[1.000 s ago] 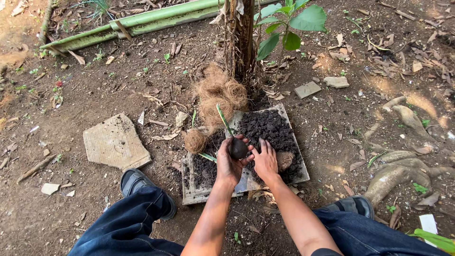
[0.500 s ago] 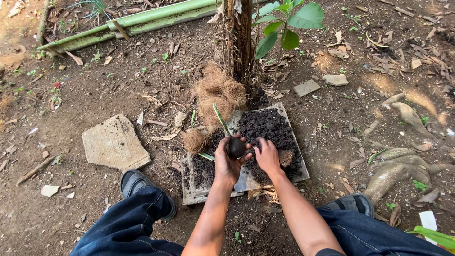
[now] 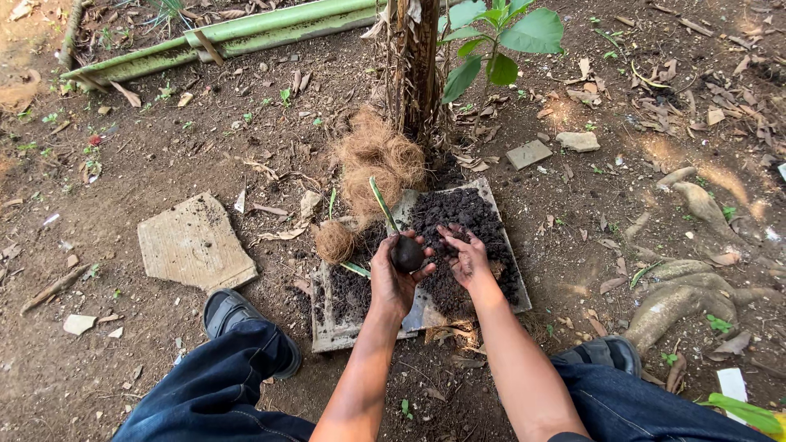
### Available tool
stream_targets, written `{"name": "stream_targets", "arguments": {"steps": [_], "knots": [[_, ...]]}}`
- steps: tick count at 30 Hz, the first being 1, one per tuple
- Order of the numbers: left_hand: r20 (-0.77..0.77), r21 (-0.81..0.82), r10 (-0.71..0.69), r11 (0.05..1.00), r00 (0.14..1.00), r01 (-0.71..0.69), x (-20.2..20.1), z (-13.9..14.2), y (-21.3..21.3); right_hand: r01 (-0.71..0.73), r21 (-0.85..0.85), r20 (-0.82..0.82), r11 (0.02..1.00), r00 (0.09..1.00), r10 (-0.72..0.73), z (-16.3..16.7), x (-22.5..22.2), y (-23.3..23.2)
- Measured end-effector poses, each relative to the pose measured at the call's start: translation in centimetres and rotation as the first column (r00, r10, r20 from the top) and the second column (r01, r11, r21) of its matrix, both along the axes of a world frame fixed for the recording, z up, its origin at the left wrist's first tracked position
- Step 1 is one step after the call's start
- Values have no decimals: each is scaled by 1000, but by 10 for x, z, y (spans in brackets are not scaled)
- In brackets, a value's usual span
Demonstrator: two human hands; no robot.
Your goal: The person sits on the ground and packs soil from a tray around the base of a small seedling, kneading and pressing the soil with both hands to form a ball around the plant's roots, repeating the process for successive seedlings.
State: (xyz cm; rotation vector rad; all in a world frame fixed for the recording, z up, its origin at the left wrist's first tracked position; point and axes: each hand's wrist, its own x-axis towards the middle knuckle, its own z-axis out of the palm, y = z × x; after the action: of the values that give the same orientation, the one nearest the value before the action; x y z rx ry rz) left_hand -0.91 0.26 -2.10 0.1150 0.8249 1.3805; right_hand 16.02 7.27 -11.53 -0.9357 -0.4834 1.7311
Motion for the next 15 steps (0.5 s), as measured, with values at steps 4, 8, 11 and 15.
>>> {"name": "stream_targets", "arguments": {"steps": [4, 8, 11, 15], "knots": [[5, -5, 6, 1000, 1000, -6, 1, 0, 0, 81, -95, 130, 992, 989, -68, 0, -7, -1], [8, -22, -1, 1000, 1000, 1, 1, 2, 1, 83, -164, 325, 983, 945, -25, -1, -13, -6], [-6, -16, -1, 1000, 1000, 1, 1, 4, 0, 103, -177, 431, 979, 902, -17, -2, -13, -12], [-13, -14, -4, 1000, 1000, 4, 2, 6, -1, 186, -223, 552, 957, 833, -34, -2, -13, -13]]}}
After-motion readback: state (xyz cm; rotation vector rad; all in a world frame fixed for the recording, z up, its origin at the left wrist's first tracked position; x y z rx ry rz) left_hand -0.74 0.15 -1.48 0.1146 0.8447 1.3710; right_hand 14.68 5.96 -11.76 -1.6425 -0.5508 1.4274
